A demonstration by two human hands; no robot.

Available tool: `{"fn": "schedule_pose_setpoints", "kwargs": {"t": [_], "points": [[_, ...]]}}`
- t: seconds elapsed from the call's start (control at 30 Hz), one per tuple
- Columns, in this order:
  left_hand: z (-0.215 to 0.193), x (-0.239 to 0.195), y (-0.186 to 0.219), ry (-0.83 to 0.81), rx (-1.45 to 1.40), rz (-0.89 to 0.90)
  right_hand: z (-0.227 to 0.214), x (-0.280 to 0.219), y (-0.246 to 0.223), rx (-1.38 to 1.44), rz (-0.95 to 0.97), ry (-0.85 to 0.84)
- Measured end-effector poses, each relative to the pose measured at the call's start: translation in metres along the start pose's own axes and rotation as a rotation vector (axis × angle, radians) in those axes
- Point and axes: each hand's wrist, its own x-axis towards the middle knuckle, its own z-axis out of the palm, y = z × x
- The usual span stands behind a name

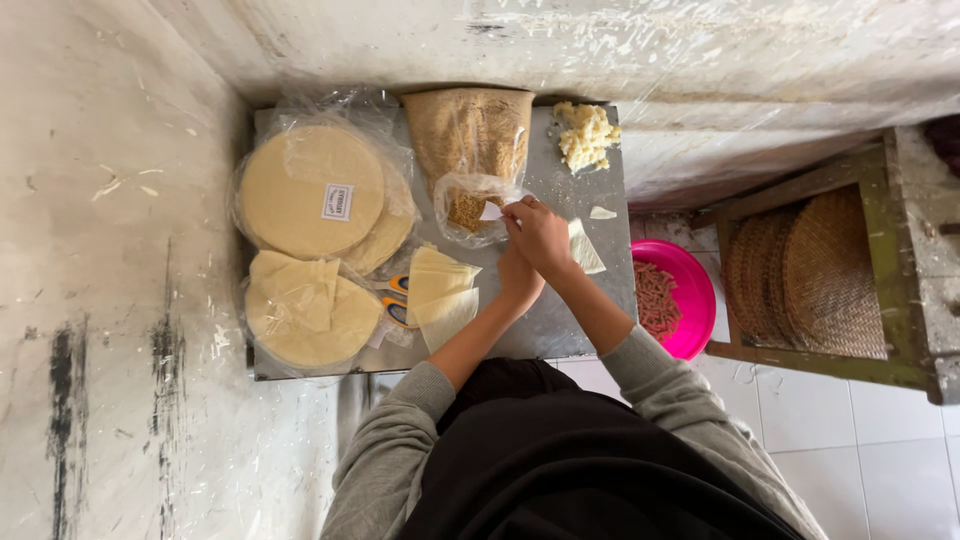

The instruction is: The person places a small amount of filling and chopped garlic onto a lumpia wrapper, then rolls the wrapper into a cylinder by hand.

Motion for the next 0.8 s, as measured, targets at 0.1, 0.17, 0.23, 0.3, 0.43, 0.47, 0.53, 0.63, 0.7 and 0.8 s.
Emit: {"fn": "schedule_pose_setpoints", "kwargs": {"t": [0.1,0.17,0.23,0.3,0.43,0.47,0.53,0.63,0.7,0.8], "points": [[0.015,-0.002,-0.012,-0.034,-0.034,-0.066,0.021,0.015,0.008,-0.159,-0.053,-0.021],[0.018,-0.004,-0.018,-0.082,-0.040,-0.105,0.031,0.020,0.013,-0.174,-0.056,-0.038],[0.014,-0.004,-0.018,-0.141,-0.011,-0.123,0.037,0.022,0.014,-0.142,-0.046,-0.065],[-0.004,-0.009,-0.013,-0.169,0.046,-0.052,0.042,0.024,0.014,-0.169,-0.060,-0.063],[-0.062,-0.015,0.009,-0.208,0.149,-0.033,0.043,0.025,0.020,-0.136,-0.041,-0.057],[-0.076,-0.018,0.014,-0.178,0.117,-0.006,0.044,0.024,0.023,-0.144,-0.058,-0.030],[-0.101,-0.025,0.019,-0.119,0.053,0.051,0.045,0.021,0.028,-0.162,-0.090,0.026],[-0.128,-0.039,0.019,-0.051,0.010,0.032,0.044,0.018,0.032,-0.207,-0.050,0.059],[-0.136,-0.046,0.017,-0.037,0.084,0.018,0.046,0.018,0.031,-0.170,-0.072,0.108],[-0.136,-0.049,0.012,0.058,0.167,0.095,0.051,0.022,0.025,-0.117,-0.079,0.143]]}}
